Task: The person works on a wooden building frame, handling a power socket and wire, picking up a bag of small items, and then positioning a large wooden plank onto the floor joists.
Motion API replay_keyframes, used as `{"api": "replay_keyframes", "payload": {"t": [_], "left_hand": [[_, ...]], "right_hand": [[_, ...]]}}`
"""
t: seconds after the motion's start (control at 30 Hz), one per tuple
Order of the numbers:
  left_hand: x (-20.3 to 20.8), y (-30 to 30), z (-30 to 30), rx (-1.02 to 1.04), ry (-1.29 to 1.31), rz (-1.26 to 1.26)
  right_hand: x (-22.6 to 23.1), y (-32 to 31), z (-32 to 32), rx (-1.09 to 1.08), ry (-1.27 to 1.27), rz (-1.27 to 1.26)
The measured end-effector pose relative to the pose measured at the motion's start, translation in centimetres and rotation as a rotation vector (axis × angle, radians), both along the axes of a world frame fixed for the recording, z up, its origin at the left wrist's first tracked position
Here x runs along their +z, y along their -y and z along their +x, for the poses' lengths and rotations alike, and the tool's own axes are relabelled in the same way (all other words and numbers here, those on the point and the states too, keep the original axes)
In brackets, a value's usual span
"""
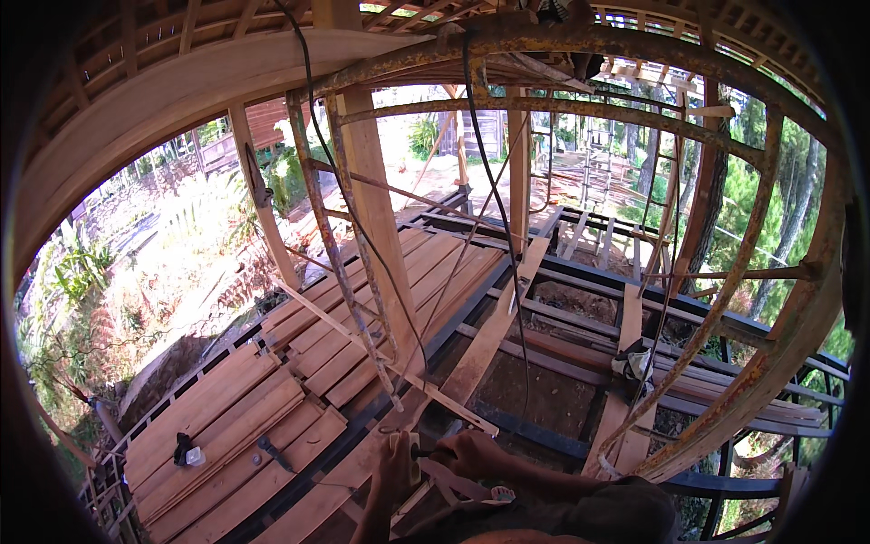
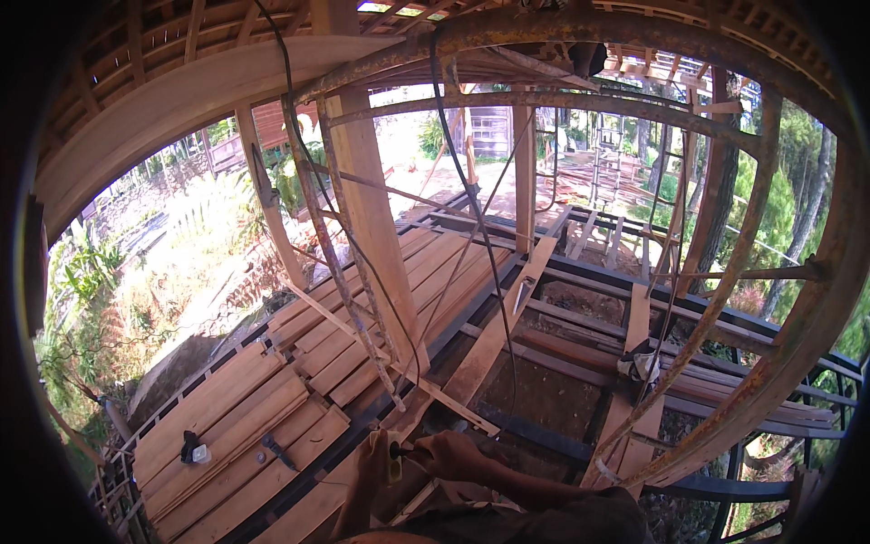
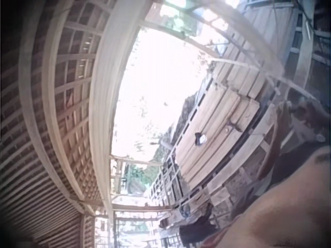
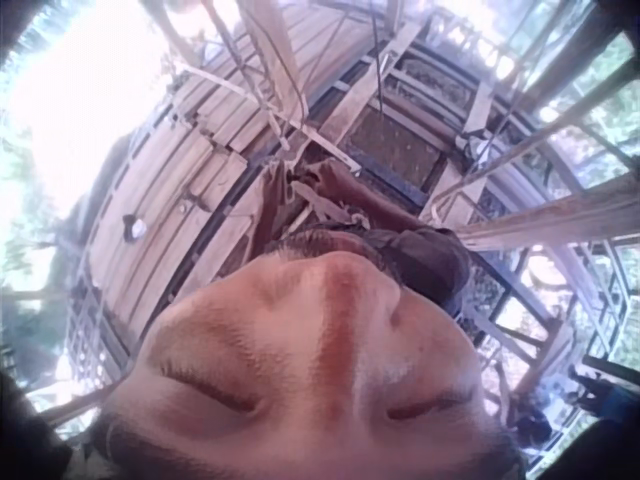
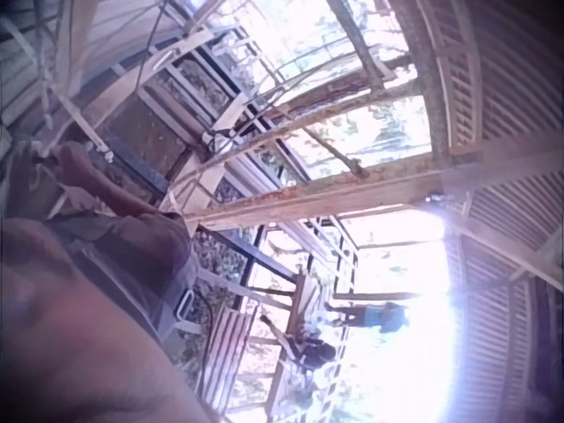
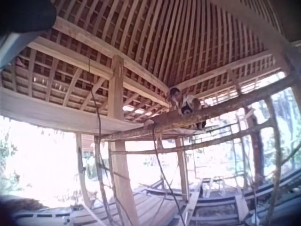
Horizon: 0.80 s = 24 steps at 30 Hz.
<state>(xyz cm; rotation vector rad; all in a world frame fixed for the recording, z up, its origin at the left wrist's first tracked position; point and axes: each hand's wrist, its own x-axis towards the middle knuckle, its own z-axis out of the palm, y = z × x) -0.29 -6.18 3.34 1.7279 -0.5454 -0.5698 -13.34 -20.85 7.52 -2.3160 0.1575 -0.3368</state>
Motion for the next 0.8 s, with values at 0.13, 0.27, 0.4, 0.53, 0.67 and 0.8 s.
{"api": "replay_keyframes", "payload": {"t": [0.13,0.27,0.4,0.53,0.67,0.8], "left_hand": [[-4.1,-0.8,2.1,-0.16,0.36,0.062],[-3.4,-0.8,1.1,-0.089,0.443,0.039],[2.7,-0.5,-1.4,0.013,0.164,0.11],[2.2,-0.7,-1.6,0.065,0.218,0.049],[1.2,-1.0,-1.3,0.086,0.189,0.022],[2.0,-1.3,-1.5,0.073,0.228,0.083]], "right_hand": [[0.8,0.1,-0.4,0.01,-0.118,0.011],[-1.4,0.1,-0.5,0.013,-0.046,0.016],[-1.8,0.2,-0.7,0.04,0.008,0.056],[-1.4,-0.1,-0.7,0.05,-0.009,0.056],[-0.7,-0.4,-0.8,0.057,-0.028,0.052],[-0.4,-0.3,-0.6,0.093,-0.036,0.044]]}}
